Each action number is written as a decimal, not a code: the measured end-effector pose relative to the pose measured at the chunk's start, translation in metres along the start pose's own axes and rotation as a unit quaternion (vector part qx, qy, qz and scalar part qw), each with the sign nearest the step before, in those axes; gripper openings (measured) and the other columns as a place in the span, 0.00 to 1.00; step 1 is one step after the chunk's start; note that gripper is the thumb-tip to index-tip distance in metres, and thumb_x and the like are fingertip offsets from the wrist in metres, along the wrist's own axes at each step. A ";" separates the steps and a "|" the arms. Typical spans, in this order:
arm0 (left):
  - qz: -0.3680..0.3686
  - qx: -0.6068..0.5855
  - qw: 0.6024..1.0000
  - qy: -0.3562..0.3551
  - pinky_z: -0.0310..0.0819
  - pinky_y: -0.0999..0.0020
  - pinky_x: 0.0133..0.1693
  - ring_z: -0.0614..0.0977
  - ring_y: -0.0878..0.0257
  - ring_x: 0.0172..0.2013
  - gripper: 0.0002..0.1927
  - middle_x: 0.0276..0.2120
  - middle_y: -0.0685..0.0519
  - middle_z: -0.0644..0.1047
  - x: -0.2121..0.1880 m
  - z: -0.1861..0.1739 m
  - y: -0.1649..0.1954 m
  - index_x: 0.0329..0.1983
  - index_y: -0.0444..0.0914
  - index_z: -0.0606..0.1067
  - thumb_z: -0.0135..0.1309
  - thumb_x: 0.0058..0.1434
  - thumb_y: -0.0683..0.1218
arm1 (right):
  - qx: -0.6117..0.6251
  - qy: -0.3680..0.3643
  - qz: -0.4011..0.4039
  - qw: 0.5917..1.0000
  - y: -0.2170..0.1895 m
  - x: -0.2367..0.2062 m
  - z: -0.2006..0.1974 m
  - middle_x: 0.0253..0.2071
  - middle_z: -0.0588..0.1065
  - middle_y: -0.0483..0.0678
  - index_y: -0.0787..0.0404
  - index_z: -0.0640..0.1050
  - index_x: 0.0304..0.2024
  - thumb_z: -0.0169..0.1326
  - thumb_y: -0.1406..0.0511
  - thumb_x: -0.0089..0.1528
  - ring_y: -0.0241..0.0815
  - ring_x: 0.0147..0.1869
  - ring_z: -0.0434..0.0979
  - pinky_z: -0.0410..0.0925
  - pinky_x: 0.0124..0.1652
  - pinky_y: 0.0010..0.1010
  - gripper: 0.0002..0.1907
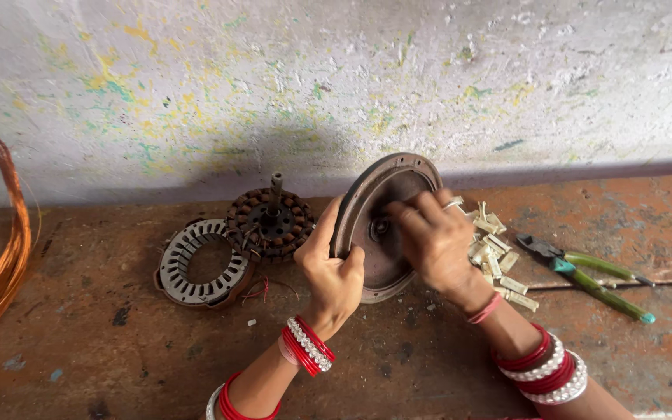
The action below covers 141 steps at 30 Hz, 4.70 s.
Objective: The person scrubs the interior of a circular metal motor housing with a green abrasive pad, repeatedly rotating the housing to reach different areas. The person also briefly flips the housing over to inspect the exterior before returning to scrub the interior.
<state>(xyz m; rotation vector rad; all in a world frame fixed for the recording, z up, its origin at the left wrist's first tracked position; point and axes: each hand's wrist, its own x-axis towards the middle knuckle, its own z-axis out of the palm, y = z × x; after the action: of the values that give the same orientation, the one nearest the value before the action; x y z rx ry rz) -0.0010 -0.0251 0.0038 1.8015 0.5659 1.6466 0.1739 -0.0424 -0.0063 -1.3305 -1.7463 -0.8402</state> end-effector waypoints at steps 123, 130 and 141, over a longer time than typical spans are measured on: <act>-0.012 -0.009 1.000 0.004 0.79 0.61 0.58 0.83 0.51 0.55 0.34 0.56 0.37 0.78 -0.001 0.000 0.002 0.66 0.25 0.67 0.45 0.52 0.25 | 0.371 -0.161 0.206 0.891 -0.013 0.001 -0.007 0.38 0.83 0.56 0.65 0.76 0.43 0.57 0.73 0.62 0.44 0.35 0.87 0.79 0.34 0.28 0.07; -0.025 -0.001 1.000 0.006 0.82 0.64 0.53 0.84 0.53 0.53 0.34 0.55 0.39 0.79 0.000 0.000 -0.001 0.66 0.27 0.68 0.45 0.53 0.25 | 0.364 -0.111 0.180 0.907 -0.015 0.008 -0.012 0.42 0.82 0.56 0.65 0.74 0.46 0.54 0.76 0.63 0.47 0.37 0.87 0.79 0.36 0.29 0.10; -0.071 0.016 0.997 0.018 0.84 0.66 0.46 0.86 0.56 0.47 0.34 0.52 0.41 0.81 0.003 -0.003 -0.003 0.64 0.27 0.69 0.45 0.51 0.26 | 0.335 -0.172 0.129 0.917 -0.012 -0.004 -0.010 0.39 0.82 0.55 0.65 0.76 0.47 0.57 0.74 0.60 0.47 0.37 0.86 0.79 0.35 0.30 0.12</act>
<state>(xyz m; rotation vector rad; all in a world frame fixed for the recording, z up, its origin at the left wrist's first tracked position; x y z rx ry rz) -0.0031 -0.0207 0.0036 1.7164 0.7237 1.5840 0.1650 -0.0552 -0.0057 -1.2232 -1.8225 0.1659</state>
